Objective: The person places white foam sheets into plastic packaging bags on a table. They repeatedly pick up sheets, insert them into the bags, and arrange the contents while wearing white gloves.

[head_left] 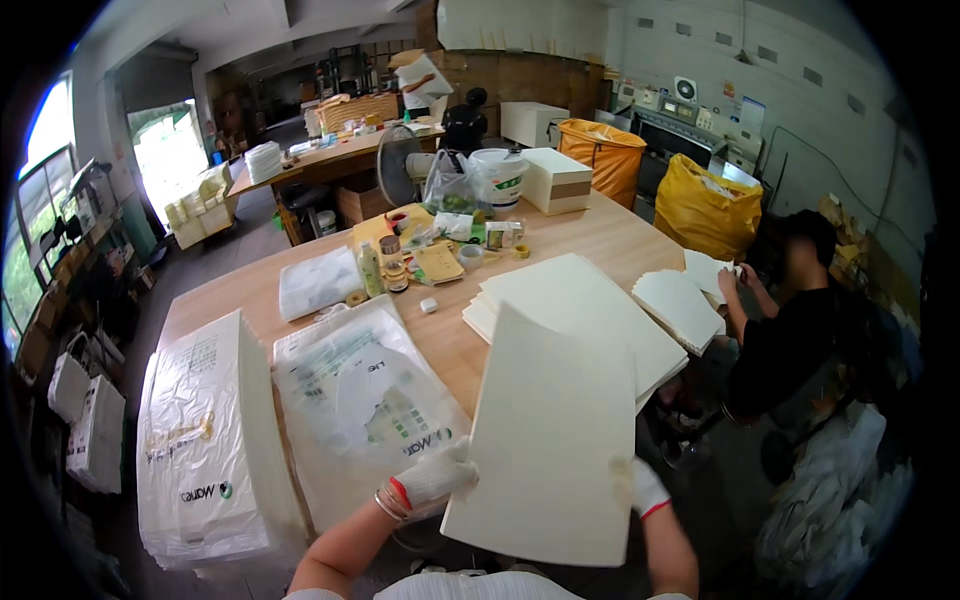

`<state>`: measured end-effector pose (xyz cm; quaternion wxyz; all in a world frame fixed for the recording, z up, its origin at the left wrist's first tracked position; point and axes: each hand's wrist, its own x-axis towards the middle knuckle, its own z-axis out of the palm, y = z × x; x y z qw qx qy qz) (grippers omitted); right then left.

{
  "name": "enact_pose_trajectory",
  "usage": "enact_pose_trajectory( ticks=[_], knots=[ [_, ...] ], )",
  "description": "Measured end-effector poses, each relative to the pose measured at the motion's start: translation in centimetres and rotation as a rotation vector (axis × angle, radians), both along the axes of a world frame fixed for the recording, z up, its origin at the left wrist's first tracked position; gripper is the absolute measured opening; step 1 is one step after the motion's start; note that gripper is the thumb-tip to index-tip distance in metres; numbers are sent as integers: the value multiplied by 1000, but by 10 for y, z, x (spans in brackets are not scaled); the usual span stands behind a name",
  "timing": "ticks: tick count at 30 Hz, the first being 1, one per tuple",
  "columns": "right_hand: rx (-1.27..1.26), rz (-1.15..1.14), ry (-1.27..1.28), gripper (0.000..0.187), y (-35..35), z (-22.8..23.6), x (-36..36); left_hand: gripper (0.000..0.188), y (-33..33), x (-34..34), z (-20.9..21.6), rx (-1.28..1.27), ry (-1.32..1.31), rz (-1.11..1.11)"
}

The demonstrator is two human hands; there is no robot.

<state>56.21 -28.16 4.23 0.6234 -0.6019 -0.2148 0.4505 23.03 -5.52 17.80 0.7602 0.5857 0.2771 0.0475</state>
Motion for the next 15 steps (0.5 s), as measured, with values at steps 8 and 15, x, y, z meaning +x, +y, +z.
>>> enact_pose_trajectory(
  ticks=[8,15],
  knots=[
    [-51,-257,-347,33,93,-10,-170,64,-64,18,-65,1482,218,-459],
    [184,-229,-611,25,69,96,-169,50,83,-67,81,1899,414,924]
  ],
)
